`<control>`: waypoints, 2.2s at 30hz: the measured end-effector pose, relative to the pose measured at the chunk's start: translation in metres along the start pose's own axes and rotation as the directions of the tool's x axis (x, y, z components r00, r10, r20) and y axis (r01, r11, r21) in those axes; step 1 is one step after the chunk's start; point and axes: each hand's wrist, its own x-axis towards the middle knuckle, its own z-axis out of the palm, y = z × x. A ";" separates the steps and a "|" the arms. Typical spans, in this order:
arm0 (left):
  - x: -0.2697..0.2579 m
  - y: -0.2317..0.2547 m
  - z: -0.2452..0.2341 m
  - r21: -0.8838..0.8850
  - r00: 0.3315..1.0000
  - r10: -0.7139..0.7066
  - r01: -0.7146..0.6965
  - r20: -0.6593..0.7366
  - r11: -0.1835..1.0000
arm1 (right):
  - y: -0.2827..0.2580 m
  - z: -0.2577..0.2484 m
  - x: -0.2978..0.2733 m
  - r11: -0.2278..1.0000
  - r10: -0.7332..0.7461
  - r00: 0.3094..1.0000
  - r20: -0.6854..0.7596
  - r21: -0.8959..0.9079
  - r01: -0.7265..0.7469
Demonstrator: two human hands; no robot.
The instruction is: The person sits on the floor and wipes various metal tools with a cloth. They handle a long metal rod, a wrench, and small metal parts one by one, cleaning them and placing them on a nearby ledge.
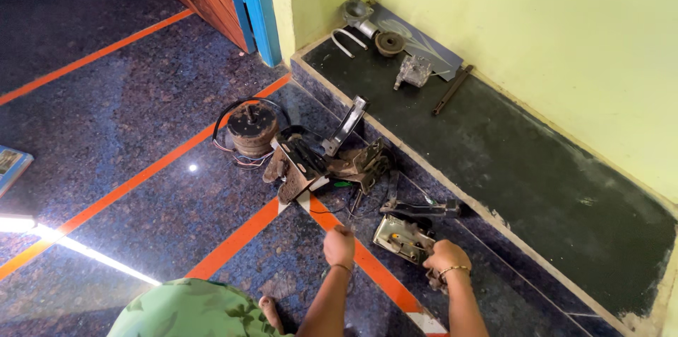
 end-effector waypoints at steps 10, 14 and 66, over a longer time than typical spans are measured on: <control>0.070 0.044 0.010 0.258 0.975 0.064 -0.119 0.211 0.959 | -0.055 0.033 -0.003 0.984 -0.162 0.905 -0.393 -0.138 0.116; 0.086 0.034 0.035 0.390 0.925 0.194 -0.318 0.326 0.864 | -0.054 0.046 0.003 0.946 -0.271 0.811 -0.519 -0.300 0.124; 0.087 -0.016 0.025 -0.760 0.777 -0.194 0.627 0.599 0.167 | -0.085 -0.001 0.009 0.144 0.010 0.965 -0.260 0.956 0.256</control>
